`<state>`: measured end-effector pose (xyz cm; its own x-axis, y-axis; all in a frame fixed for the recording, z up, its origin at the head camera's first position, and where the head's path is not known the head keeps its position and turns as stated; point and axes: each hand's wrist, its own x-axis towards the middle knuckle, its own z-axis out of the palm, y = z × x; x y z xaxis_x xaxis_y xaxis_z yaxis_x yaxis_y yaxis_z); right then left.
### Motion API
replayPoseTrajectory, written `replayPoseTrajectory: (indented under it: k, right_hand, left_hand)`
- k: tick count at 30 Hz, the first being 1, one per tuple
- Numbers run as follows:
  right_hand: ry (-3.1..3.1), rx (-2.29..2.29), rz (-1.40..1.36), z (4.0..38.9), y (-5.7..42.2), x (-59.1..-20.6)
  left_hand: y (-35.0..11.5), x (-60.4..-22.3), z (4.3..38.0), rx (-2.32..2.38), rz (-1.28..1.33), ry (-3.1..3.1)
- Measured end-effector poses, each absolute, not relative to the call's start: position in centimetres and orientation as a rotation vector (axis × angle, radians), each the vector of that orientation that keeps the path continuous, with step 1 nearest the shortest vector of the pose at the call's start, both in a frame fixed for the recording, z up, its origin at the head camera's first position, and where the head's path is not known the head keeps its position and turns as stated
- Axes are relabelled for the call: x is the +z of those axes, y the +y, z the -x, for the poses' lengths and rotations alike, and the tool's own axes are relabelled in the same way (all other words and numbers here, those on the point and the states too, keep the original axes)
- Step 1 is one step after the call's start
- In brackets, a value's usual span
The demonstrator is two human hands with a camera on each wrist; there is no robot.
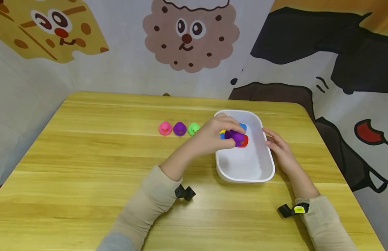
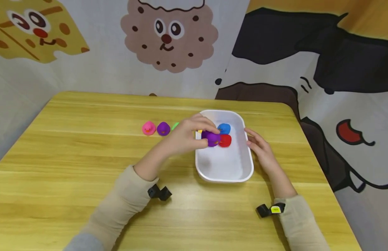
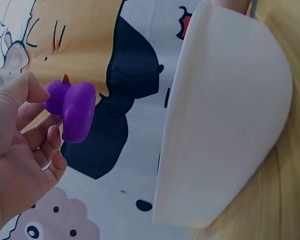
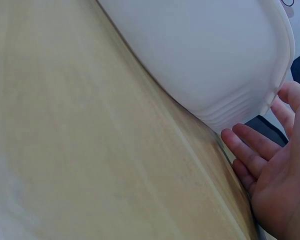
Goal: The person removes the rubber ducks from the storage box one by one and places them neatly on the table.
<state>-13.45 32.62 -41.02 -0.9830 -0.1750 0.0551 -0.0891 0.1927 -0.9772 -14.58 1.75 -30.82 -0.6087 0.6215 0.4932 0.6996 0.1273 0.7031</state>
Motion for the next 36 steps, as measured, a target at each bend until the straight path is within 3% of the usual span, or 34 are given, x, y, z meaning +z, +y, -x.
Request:
replayPoseTrajectory:
  k: [12, 36]
  right_hand:
    - [2.326, -1.998, 0.31, 13.3, 32.6, -41.1]
    - [2.318, -1.991, 0.294, 13.5, 32.7, -41.1]
  left_hand:
    - [-1.4, -31.0, 14.8, -1.539, 1.368, -2.318]
    - [-9.1, -31.9, 15.9, -1.6, 1.166, -2.407]
